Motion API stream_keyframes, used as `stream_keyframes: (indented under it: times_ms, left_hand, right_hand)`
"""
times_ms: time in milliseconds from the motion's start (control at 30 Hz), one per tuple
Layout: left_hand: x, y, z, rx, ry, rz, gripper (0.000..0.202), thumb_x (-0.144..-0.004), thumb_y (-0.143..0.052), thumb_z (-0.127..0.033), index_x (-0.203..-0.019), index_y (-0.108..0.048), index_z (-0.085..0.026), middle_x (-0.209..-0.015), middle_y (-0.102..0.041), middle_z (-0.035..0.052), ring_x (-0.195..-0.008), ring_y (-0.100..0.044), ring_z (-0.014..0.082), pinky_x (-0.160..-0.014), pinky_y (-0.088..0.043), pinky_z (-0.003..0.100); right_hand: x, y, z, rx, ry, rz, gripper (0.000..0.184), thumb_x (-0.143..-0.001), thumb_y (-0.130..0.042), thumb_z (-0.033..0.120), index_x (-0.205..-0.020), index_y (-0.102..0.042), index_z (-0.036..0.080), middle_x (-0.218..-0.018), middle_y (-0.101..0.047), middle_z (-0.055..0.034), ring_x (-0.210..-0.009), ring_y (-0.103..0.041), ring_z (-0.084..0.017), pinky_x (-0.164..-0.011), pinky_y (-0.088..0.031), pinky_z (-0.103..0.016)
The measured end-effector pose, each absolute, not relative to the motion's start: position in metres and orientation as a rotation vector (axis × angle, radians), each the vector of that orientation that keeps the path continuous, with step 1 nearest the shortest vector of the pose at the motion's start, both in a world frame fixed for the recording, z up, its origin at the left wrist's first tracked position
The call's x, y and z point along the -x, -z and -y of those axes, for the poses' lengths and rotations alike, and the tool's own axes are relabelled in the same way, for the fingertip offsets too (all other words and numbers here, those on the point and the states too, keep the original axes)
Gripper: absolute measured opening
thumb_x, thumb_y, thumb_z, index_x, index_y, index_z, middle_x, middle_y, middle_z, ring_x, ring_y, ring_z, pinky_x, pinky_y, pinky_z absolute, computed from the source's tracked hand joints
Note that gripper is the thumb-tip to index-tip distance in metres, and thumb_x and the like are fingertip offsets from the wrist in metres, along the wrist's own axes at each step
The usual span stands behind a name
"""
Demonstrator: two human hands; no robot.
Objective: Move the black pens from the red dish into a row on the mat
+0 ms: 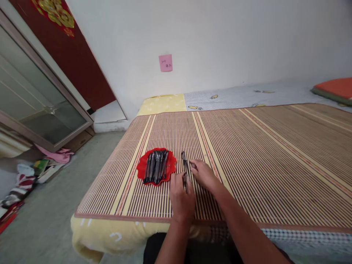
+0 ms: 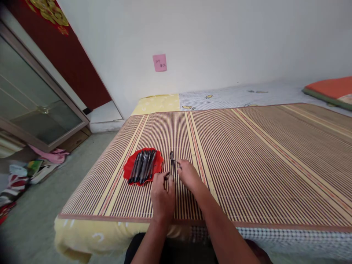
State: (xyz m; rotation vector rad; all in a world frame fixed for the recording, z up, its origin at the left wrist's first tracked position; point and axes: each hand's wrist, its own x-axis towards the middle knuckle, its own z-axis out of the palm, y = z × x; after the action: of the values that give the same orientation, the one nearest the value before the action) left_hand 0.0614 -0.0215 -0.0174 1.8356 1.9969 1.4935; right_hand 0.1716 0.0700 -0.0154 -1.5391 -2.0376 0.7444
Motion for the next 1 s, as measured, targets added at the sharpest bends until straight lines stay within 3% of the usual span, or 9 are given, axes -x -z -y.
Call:
stream_keyframes:
  times_ms: [167, 400, 800, 1000]
  left_hand:
    - [-0.048, 0.008, 0.022, -1.753, -1.851, -1.845, 0.021, -0.097, -0.041, -0.018, -0.103, -0.061, -0.017, -0.090, -0.062, 0.0060, -0.086, -0.060, 0.0165, -0.080, -0.048, 0.030]
    - [-0.044, 0.010, 0.022, -1.607, -1.911, -1.857, 0.022, -0.098, -0.039, -0.022, -0.102, -0.060, -0.018, -0.092, -0.064, 0.0069, -0.087, -0.062, 0.0170, -0.081, -0.050, 0.031]
    - [-0.056, 0.024, 0.020, -1.765, -1.302, -2.022, 0.017, -0.094, -0.043, -0.013, -0.101, -0.058, -0.017, -0.097, -0.059, 0.0082, -0.092, -0.058, 0.0217, -0.086, -0.049, 0.037]
    - [-0.060, 0.027, 0.020, -1.735, -1.140, -2.026, 0.026, -0.085, -0.057, -0.011, -0.109, -0.056, -0.018, -0.108, -0.054, 0.0093, -0.103, -0.058, 0.0251, -0.092, -0.050, 0.040]
  right_hand:
    - [-0.181, 0.013, -0.048, 1.548, -0.756, 2.126, 0.046, -0.082, -0.051, 0.010, -0.128, -0.060, 0.009, -0.124, -0.064, -0.0161, -0.111, -0.059, -0.023, -0.098, -0.043, -0.033]
    - [-0.182, 0.016, -0.041, 1.579, -0.754, 2.154, 0.048, -0.083, -0.054, 0.013, -0.131, -0.056, 0.014, -0.130, -0.058, -0.0143, -0.120, -0.055, -0.023, -0.102, -0.040, -0.034]
    - [-0.177, 0.010, -0.035, 1.550, -0.728, 2.126, 0.037, -0.087, -0.059, 0.018, -0.125, -0.062, 0.019, -0.120, -0.062, -0.0112, -0.112, -0.060, -0.022, -0.095, -0.043, -0.031]
    - [-0.175, 0.012, -0.053, 1.563, -0.680, 2.110, 0.041, -0.090, -0.049, 0.015, -0.131, -0.058, 0.016, -0.125, -0.061, -0.0133, -0.114, -0.059, -0.022, -0.098, -0.042, -0.032]
